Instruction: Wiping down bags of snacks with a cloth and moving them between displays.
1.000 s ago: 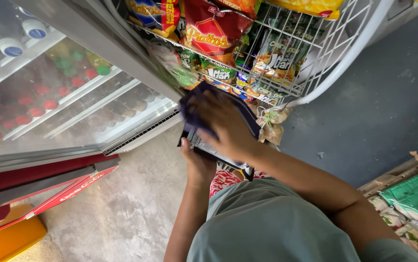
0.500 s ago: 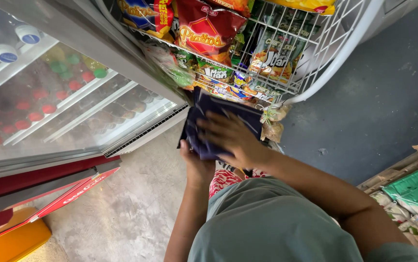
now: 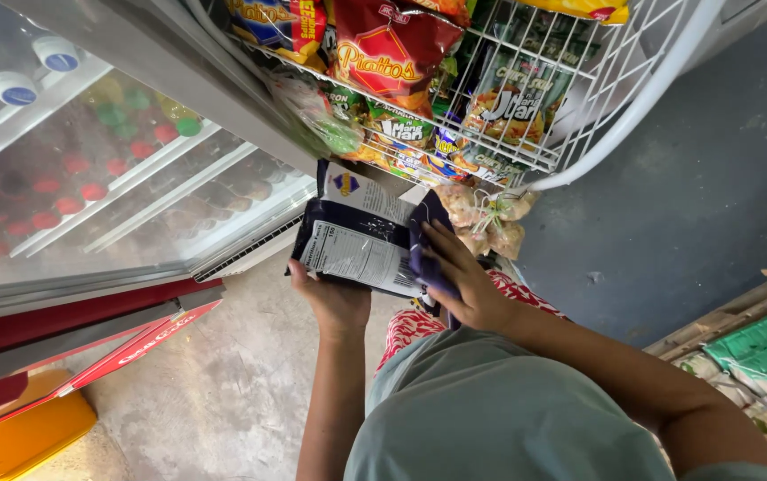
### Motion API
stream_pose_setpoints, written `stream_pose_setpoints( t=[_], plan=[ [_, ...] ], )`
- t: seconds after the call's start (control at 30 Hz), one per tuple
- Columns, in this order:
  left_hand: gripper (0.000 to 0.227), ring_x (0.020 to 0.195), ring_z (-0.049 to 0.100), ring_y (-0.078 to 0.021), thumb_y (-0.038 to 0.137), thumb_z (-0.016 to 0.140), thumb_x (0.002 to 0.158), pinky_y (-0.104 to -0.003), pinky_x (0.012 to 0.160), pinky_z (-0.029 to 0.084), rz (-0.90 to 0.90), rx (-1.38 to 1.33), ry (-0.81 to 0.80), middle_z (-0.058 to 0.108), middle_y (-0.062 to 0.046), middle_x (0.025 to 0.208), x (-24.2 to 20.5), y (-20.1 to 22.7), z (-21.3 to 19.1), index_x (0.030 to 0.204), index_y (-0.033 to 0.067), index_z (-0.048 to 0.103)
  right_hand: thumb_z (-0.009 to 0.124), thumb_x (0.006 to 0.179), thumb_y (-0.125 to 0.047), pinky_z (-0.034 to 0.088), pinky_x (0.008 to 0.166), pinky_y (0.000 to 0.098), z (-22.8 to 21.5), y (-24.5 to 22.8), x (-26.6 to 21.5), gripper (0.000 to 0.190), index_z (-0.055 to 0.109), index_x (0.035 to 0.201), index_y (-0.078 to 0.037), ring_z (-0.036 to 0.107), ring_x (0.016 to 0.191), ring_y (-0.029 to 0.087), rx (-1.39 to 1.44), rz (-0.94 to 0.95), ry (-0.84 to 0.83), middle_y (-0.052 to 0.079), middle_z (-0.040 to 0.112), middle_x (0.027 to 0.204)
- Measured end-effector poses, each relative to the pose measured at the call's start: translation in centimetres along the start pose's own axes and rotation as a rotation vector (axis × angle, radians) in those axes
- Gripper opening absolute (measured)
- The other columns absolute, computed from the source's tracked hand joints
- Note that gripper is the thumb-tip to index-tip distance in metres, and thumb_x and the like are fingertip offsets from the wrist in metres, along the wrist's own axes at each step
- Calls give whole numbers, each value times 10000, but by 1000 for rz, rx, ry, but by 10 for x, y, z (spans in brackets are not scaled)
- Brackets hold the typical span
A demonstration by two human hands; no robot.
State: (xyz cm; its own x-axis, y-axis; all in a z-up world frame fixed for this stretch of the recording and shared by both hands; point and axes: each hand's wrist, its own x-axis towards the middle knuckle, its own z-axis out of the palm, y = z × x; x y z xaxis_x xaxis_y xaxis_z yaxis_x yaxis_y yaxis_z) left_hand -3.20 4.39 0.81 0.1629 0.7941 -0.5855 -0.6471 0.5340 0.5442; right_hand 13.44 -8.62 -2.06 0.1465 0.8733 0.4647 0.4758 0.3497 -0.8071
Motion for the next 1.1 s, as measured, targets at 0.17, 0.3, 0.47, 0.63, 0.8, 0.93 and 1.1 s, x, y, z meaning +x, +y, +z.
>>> stream_pose_setpoints(
  t=[0.17, 0.3, 0.47, 0.63, 0.8, 0.93, 1.1],
  plan=[
    [916, 1241, 584, -397, 749, 428, 888, -526, 1105, 443, -116, 68, -108, 591, -257, 1388, -7, -31, -7, 1438, 24, 528, 592, 948, -422, 141, 1226, 604, 7, -4, 35, 617, 528, 1503, -159, 311, 1525, 429, -185, -200, -151, 148, 418, 1626],
    [985, 1306, 536, -405, 781, 389, 895, -562, 1129, 407, -116, 173, -210, 553, -243, 1433, -20, -40, 3, 1494, 6, 486, 529, 1055, -354, 269, 1189, 546, -10, -1, 87, 519, 519, 1501, -89, 377, 1495, 405, -174, -31, -28, 131, 433, 1614],
    [1004, 1261, 570, -416, 791, 438, 855, -514, 1112, 435, -139, 75, -201, 571, -279, 1408, -4, -27, -11, 1466, -1, 509, 462, 1050, -452, 196, 1218, 565, 5, -24, 60, 557, 504, 1520, -157, 337, 1527, 388, -243, -182, -89, 105, 433, 1622],
    [993, 1292, 542, -459, 751, 456, 855, -583, 1110, 427, -97, 62, -142, 525, -310, 1449, -3, -25, -5, 1497, -7, 473, 527, 1036, -427, 258, 1171, 617, -4, 10, 65, 533, 546, 1459, -103, 381, 1458, 493, -111, -177, -32, 192, 477, 1562],
    [1036, 1201, 565, -349, 779, 497, 841, -414, 978, 448, -169, 84, -178, 539, -235, 1415, -12, -29, 4, 1488, -29, 467, 606, 1006, -443, 234, 1203, 594, 2, -40, 90, 612, 498, 1528, -142, 305, 1534, 376, -345, -167, -101, 87, 438, 1614],
    [1013, 982, 690, -158, 775, 561, 828, -129, 728, 560, -256, 7, -188, 636, -122, 1290, -12, -14, -7, 1444, -27, 510, 351, 1069, -542, 180, 1240, 548, 2, -10, 35, 598, 539, 1493, -164, 374, 1515, 355, -212, -309, -180, 85, 482, 1594],
    [996, 1145, 618, -373, 808, 444, 837, -518, 1004, 530, -41, 24, -63, 578, -225, 1384, -11, -12, 9, 1510, 74, 482, 471, 1038, -487, 221, 1185, 608, -3, -9, 21, 603, 507, 1507, -109, 330, 1487, 482, -311, -128, -76, 197, 415, 1607]
  ],
)
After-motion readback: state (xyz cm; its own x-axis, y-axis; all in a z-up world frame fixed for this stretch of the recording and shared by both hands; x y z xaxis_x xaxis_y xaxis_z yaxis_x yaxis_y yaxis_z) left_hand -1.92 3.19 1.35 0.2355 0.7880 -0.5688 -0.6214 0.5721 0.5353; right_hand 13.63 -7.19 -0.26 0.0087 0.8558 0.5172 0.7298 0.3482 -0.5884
